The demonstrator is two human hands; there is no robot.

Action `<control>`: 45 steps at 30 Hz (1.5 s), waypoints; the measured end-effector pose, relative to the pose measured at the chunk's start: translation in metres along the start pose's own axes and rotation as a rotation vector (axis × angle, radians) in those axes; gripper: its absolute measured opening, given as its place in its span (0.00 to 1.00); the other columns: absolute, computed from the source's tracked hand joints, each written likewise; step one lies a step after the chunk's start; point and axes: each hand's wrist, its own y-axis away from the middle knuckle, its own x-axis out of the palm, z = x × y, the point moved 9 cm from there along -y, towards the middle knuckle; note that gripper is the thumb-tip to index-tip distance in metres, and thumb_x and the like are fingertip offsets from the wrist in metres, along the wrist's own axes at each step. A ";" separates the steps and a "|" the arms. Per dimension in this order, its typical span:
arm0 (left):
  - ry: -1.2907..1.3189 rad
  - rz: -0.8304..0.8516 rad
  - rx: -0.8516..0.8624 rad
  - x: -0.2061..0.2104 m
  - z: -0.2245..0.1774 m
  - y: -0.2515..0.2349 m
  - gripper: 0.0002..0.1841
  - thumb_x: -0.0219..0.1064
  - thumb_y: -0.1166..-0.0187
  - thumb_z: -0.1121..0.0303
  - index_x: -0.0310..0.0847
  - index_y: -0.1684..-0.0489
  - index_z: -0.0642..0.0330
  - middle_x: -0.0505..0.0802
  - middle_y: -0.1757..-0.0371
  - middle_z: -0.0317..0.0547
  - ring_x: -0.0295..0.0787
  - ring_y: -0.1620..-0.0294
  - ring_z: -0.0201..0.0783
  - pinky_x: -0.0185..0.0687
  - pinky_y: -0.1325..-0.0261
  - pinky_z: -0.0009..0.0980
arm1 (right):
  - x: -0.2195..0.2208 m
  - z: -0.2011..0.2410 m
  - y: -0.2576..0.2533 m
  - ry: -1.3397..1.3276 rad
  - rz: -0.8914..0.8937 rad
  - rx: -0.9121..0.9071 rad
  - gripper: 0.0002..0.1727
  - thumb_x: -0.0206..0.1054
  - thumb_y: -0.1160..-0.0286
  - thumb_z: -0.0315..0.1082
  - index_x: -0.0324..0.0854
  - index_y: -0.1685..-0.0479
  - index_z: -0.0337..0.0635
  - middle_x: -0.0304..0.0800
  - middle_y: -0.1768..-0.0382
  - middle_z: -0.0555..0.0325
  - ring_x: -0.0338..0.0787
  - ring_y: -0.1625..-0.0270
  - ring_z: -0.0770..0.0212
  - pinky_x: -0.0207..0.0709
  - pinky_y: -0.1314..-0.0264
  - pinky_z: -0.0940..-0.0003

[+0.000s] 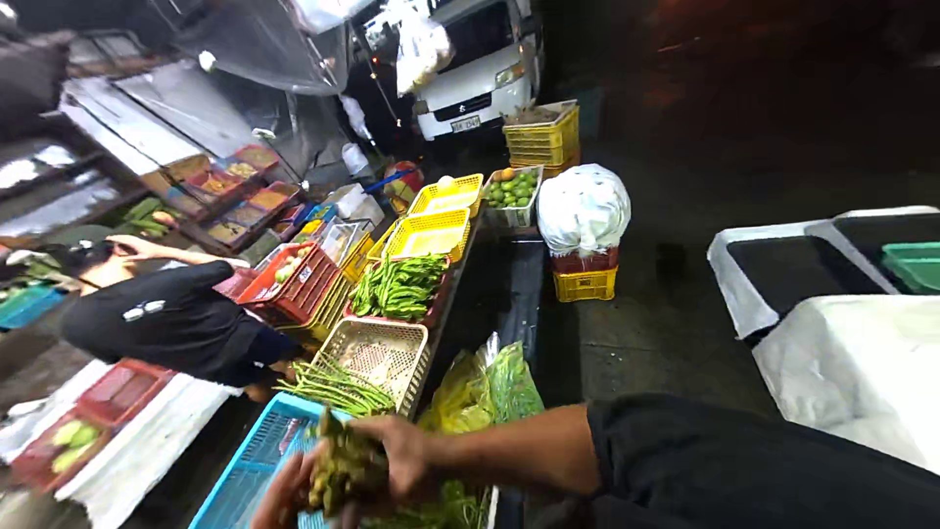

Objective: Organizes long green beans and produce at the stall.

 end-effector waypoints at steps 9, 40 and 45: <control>0.261 -0.241 -0.112 0.140 0.023 -0.066 0.29 0.40 0.05 0.49 0.73 0.23 0.61 0.86 0.28 0.45 0.85 0.31 0.38 0.84 0.29 0.40 | -0.132 0.038 0.026 -0.315 -0.272 0.117 0.26 0.76 0.33 0.42 0.79 0.36 0.45 0.91 0.50 0.61 0.91 0.49 0.66 0.89 0.44 0.62; 0.372 -0.416 -0.209 0.109 0.043 -0.035 0.12 0.72 0.27 0.80 0.90 0.47 0.64 0.93 0.51 0.47 0.91 0.57 0.39 0.92 0.53 0.34 | -0.137 -0.031 0.035 -0.577 -0.366 0.357 0.25 0.77 0.39 0.41 0.80 0.40 0.47 0.95 0.55 0.53 0.95 0.55 0.61 0.91 0.50 0.58; 0.221 -0.083 -0.281 0.111 0.078 -0.065 0.21 0.59 0.10 0.59 0.74 0.20 0.49 0.88 0.33 0.38 0.88 0.39 0.33 0.87 0.38 0.38 | -0.111 -0.035 0.020 -0.420 -0.248 0.329 0.21 0.76 0.35 0.37 0.81 0.40 0.51 0.95 0.55 0.63 0.94 0.53 0.68 0.90 0.46 0.64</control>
